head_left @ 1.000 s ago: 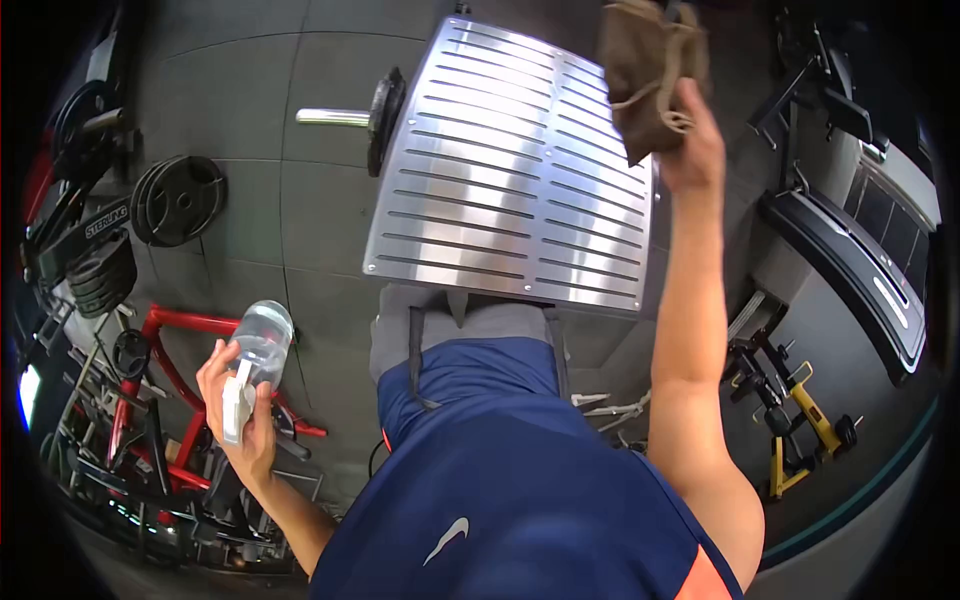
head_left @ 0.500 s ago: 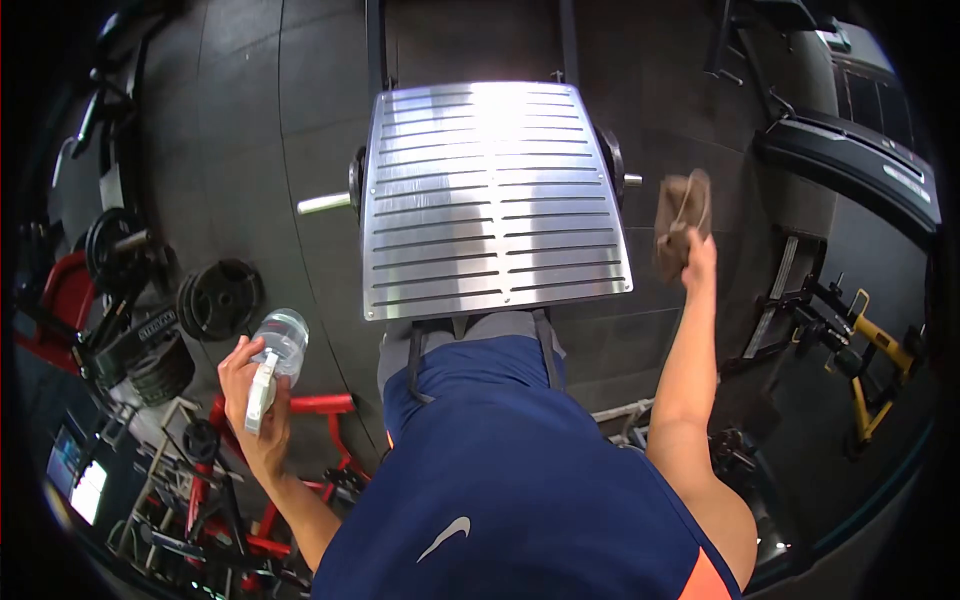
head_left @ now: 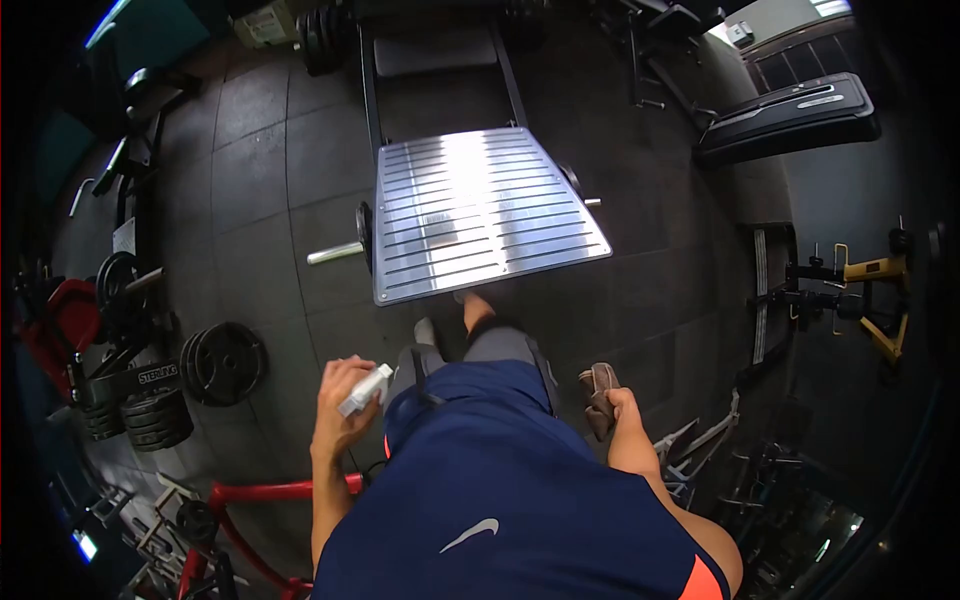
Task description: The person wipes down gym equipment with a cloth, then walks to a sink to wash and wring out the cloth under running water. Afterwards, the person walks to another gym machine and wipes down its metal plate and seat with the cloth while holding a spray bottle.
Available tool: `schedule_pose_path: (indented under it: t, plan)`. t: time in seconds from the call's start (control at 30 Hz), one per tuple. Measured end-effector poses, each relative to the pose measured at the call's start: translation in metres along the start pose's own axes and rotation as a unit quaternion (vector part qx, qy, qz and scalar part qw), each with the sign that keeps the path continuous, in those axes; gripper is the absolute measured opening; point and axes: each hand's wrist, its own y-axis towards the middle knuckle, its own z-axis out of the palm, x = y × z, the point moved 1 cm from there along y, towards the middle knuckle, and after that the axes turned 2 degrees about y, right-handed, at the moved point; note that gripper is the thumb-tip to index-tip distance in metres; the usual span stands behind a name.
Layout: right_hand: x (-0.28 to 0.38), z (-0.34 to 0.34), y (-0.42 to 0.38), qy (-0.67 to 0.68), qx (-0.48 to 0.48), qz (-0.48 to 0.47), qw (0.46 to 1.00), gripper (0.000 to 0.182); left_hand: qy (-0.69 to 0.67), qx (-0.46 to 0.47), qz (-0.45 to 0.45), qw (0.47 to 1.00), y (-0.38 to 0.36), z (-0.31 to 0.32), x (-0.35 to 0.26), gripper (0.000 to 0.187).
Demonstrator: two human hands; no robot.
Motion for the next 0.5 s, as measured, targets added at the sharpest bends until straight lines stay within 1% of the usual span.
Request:
schedule_pose_path:
  t: [0.03, 0.1, 0.13, 0.17, 0.2, 0.23, 0.3, 0.33, 0.37, 0.4, 0.5]
  plan:
    - [0.003, 0.007, -0.002, -0.016, -0.03, 0.021, 0.999, 0.035, -0.011, 0.013, -0.005, 1.0, -0.011, 0.004, 0.0, 0.022]
    - [0.02, -0.003, -0.013, 0.001, -0.015, -0.037, 0.999, 0.039, -0.017, 0.03, 0.011, 0.999, -0.028, 0.012, -0.003, 0.022]
    - [0.027, -0.004, -0.016, -0.003, -0.026, -0.056, 0.998, 0.047, -0.018, 0.034, 0.025, 0.999, -0.036, 0.018, -0.001, 0.022]
    - [0.032, -0.007, -0.018, 0.026, -0.047, -0.063, 0.997, 0.055, -0.018, 0.04, 0.039, 0.998, -0.043, 0.02, -0.002, 0.021]
    - [0.05, -0.01, -0.046, 0.012, -0.075, -0.095, 0.993, 0.061, -0.007, 0.034, 0.049, 0.998, -0.047, 0.019, -0.008, 0.021]
    - [0.057, -0.013, -0.049, 0.023, -0.08, -0.112, 0.99, 0.061, 0.001, 0.025, 0.055, 0.998, -0.048, 0.019, -0.009, 0.021]
    - [0.056, -0.018, -0.048, 0.092, -0.124, -0.163, 0.975, 0.056, 0.015, 0.005, 0.067, 0.998, -0.051, 0.02, -0.015, 0.022]
    - [0.06, -0.024, -0.064, 0.087, -0.108, -0.168, 0.976, 0.057, 0.021, -0.001, 0.074, 0.997, -0.049, 0.02, -0.02, 0.022]
    - [0.074, -0.032, -0.107, 0.083, -0.093, -0.173, 0.977, 0.058, 0.031, -0.002, 0.086, 0.996, -0.048, 0.021, -0.024, 0.022]
    - [0.077, -0.04, -0.129, 0.08, -0.077, -0.178, 0.978, 0.059, 0.042, -0.004, 0.099, 0.994, -0.045, 0.024, -0.03, 0.021]
    - [-0.004, -0.055, -0.041, 0.054, -0.101, -0.158, 0.981, 0.082, 0.067, -0.014, 0.138, 0.988, -0.034, 0.042, -0.052, 0.02]
